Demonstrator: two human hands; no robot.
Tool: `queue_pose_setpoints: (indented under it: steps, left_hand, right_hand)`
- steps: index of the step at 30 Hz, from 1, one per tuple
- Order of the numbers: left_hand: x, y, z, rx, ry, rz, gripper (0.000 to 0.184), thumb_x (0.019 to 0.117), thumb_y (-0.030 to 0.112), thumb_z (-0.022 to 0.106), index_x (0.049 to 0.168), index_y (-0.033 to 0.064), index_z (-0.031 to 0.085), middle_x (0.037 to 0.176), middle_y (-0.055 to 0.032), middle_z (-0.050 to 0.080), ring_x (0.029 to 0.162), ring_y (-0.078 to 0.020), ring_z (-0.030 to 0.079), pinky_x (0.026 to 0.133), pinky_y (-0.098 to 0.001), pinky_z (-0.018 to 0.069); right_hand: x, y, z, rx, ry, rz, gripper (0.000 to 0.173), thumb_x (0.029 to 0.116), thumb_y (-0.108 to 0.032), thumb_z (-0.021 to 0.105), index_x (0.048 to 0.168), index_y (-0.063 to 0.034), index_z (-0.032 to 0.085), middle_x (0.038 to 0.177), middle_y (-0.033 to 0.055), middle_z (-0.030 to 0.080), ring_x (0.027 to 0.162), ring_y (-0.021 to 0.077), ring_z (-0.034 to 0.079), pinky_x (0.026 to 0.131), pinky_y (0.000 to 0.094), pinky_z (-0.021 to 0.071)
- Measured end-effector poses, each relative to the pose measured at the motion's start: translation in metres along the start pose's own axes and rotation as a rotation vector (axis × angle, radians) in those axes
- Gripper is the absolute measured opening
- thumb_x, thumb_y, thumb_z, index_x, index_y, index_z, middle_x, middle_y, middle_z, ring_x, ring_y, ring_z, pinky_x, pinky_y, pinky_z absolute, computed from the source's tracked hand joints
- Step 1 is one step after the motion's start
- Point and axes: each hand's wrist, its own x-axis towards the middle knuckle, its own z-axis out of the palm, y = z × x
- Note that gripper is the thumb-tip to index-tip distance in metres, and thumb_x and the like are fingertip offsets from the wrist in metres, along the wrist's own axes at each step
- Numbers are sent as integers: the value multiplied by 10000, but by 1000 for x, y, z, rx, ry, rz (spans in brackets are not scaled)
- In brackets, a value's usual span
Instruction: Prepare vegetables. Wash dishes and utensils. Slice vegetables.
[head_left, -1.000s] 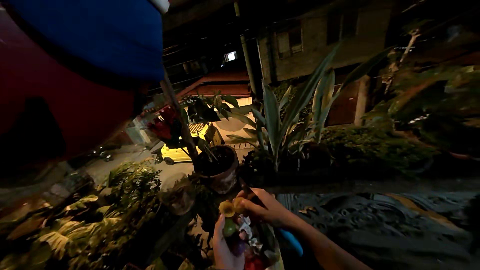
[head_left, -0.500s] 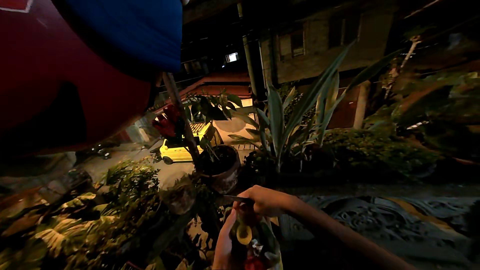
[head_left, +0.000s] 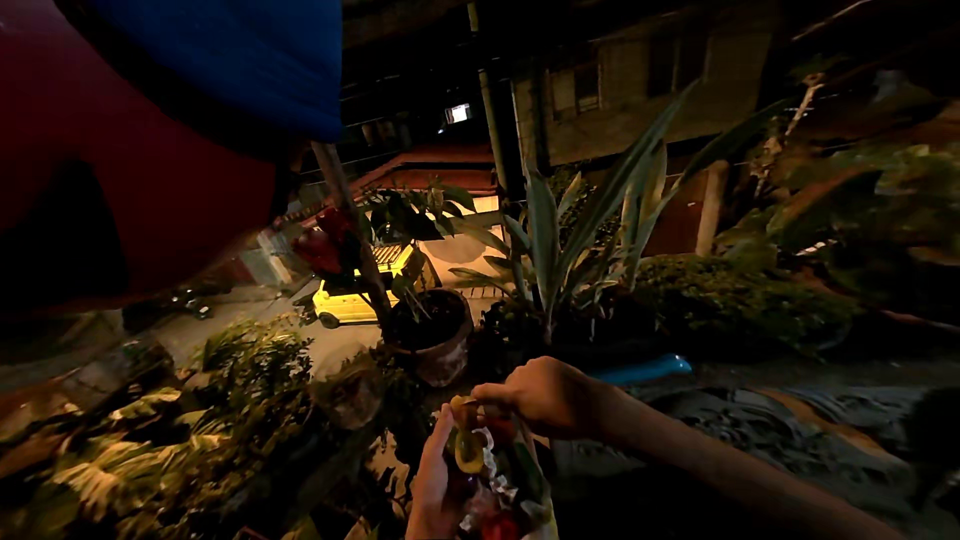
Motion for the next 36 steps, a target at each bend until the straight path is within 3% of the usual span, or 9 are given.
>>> queue_pose_setpoints:
  steps: [6,10,13,17,20,26,30,34,36]
  left_hand:
    - [5,-1,-4,49,-39,-39,515,1109,396,260,1046,86,668,823,-59,730,652,-111,704,553,-258,596]
    - [7,-1,-3,83,61,-90,476,1117,363,302,1033,56,656,760,-70,703,587,-118,672,520,-267,580]
    - [9,-6,-6,115,43,-73,359,1106,291,348,1145,56,616,829,-75,720,669,-137,696,612,-294,602]
    - [8,-10,-13,166,23,-6,360,1070,318,422,1124,36,641,833,-70,720,662,-117,690,596,-276,596]
    - [7,-11,-15,188,54,4,404,1089,323,390,1076,19,656,802,-78,714,621,-114,676,549,-264,582]
    - [6,-19,-10,100,75,73,351,1079,302,411,1139,29,623,821,-75,718,642,-115,691,562,-270,593]
    - [6,-25,-7,105,123,82,406,1119,312,278,1203,49,576,834,-46,704,649,-104,680,566,-265,586]
    - [7,-28,-8,-93,18,83,488,1117,386,232,1119,93,623,811,-31,729,645,-86,698,584,-248,600]
    - [6,-29,-10,-98,6,69,461,1120,372,244,1157,95,609,828,-27,735,659,-83,705,597,-241,603]
  right_hand:
    - [-7,-30,-15,-198,-73,118,563,1021,23,474,1555,-140,403,1014,268,662,936,449,677,771,562,536]
    - [-7,-41,-7,-215,-9,132,328,1018,37,473,1335,0,548,969,237,670,911,408,690,755,517,546]
    - [-2,-44,-6,-166,-63,153,271,1019,18,493,1277,18,577,1018,244,674,960,416,684,786,537,541]
    - [7,-24,-14,-14,-178,121,399,1015,-84,577,1413,-93,553,1194,262,654,1110,457,639,868,629,511]
    - [17,-6,-11,118,-216,70,409,1009,-84,593,1416,-63,561,1231,284,643,1130,476,624,893,661,484]
    - [25,4,0,372,-229,82,386,1054,-61,482,1436,-5,505,1188,307,624,984,424,643,823,581,503]
    - [31,11,21,588,-175,72,355,1095,-152,443,1390,33,513,1192,299,615,1002,398,632,869,568,489]
    - [34,17,55,1002,-124,22,335,1101,-198,417,1365,-3,482,904,110,575,624,142,549,593,322,504]
    - [33,15,59,985,-99,43,326,1103,-201,413,1355,-9,493,922,111,589,650,150,578,616,325,521]
